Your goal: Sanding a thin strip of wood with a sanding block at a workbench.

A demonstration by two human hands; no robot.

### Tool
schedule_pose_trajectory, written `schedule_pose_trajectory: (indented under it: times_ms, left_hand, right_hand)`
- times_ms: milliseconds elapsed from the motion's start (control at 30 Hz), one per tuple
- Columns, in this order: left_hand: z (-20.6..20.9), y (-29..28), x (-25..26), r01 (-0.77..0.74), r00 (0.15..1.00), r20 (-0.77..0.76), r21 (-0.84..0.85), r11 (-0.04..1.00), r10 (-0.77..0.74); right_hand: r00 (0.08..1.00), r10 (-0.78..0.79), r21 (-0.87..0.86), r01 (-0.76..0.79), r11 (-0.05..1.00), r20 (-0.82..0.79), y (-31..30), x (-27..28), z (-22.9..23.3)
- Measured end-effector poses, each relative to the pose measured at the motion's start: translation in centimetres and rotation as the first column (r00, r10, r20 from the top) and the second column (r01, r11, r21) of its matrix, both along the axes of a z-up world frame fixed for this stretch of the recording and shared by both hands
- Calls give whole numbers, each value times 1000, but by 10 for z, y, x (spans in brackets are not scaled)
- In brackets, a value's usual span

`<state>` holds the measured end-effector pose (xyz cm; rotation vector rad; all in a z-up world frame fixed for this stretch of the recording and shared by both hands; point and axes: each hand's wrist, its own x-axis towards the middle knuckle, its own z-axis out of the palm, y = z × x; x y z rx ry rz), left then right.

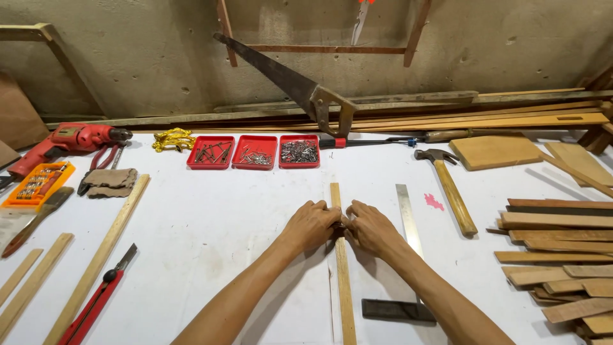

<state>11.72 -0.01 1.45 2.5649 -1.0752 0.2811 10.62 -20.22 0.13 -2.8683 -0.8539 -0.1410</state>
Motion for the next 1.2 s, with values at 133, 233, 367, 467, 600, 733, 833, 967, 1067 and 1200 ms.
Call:
schedule_pose_trajectory:
  times_ms: [133, 233, 367, 467, 600, 733, 833, 967, 1067, 1200]
  left_hand:
    - [2, 1, -36, -10, 999, -35, 5, 1000, 10]
    - [1, 2, -59, 2, 1000, -26, 8, 1000, -2]
    - [-3, 3, -91, -1, 999, -36, 15, 1000, 1]
    - [-5, 4, -113, -1, 999, -42, 29, 1000, 2]
    - [-5, 4, -140, 25, 999, -36, 122, 992, -20]
    - [1, 4, -164, 58, 994, -98, 174, 983, -42]
    - [-1, 2, -165, 60, 997, -57, 244, 968, -47]
    - [2, 0, -155, 48, 997, -62, 227, 973, -35]
    - [6, -2, -142, 32, 998, -68, 226, 974, -17]
    - [7, -6, -119, 13, 996, -90, 231, 973, 8]
  right_hand:
    - [999, -28, 29, 29, 999, -47, 7, -46, 24]
    - [1000, 12, 51, -12, 999, -6, 8, -70, 29]
    - [992, -27, 9, 28, 1000, -120, 12, -107, 41]
    - [997, 13, 0, -14, 1000, -72, 10, -126, 33]
    - [995, 96, -41, -97, 994, -21, 8, -153, 33]
    - [993, 116, -54, -117, 992, -25, 3, -172, 16]
    - [991, 124, -78, -119, 990, 53, 2, -176, 16]
    - [996, 86, -100, -83, 991, 25, 3, -165, 22]
    - [998, 58, -109, -60, 992, -22, 2, -151, 25]
    - [998, 63, -76, -64, 995, -12, -1, -127, 20]
